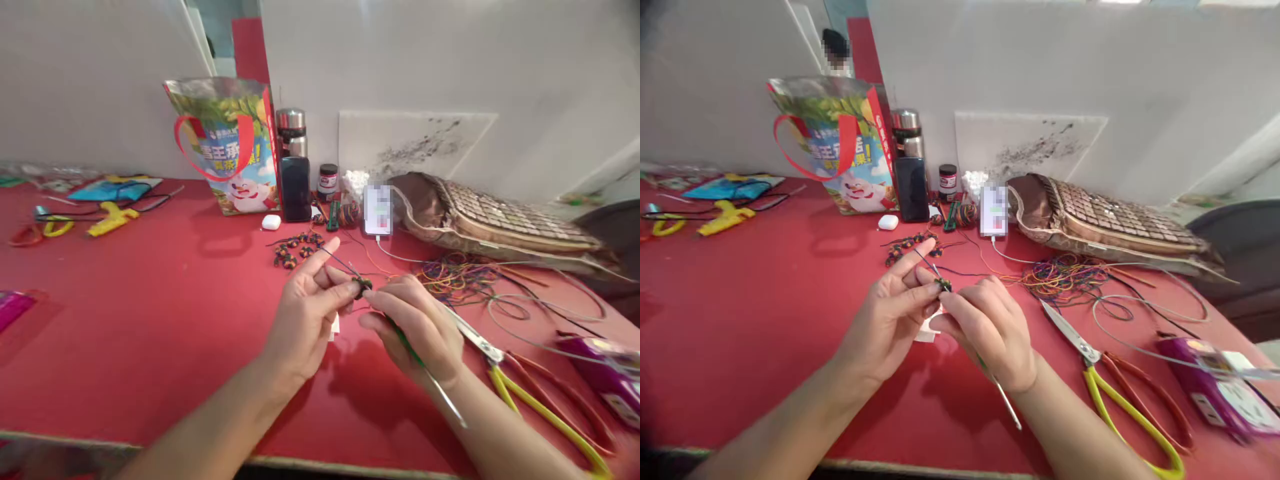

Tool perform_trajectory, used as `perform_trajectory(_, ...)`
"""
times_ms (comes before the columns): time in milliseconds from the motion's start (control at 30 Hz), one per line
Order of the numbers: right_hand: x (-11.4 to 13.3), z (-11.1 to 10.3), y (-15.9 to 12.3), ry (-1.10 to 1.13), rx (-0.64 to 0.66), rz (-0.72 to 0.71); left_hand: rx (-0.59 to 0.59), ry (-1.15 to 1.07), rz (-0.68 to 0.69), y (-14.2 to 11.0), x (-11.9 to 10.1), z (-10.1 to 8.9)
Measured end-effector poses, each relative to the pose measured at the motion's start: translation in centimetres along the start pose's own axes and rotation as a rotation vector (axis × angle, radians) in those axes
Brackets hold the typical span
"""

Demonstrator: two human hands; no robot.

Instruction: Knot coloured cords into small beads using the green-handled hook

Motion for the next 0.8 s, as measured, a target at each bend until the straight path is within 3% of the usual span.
perform_trajectory(133, 0.0, 0.1, 0.1, -0.016, 0.009, 0.051, 0.037, 0.209, 0.221, -0.3, -1.3, 0.5)
perform_trajectory(333, -1.0, -0.7, -0.6, 0.246, -0.083, 0.282, 0.158, 0.469, 0.469, -0.8, -2.7, 1.2)
perform_trajectory(600, -4.1, -0.7, -1.6, 0.420, -0.048, 0.593, 0.217, 0.514, 0.460, -0.4, -2.7, 1.1)
perform_trajectory(800, -6.4, 0.2, -3.5, 0.622, -0.082, 0.893, 0.208, 0.467, 0.330, 0.0, -2.3, 0.9)
Point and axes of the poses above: each hand's wrist, its own y-axis towards the middle knuckle, its own z-axis out of the palm, x = y × z, the point moved 8 cm from there along y, towards the middle knuckle, and after that the axes turned 7 degrees about -y, right-handed, at the moved point
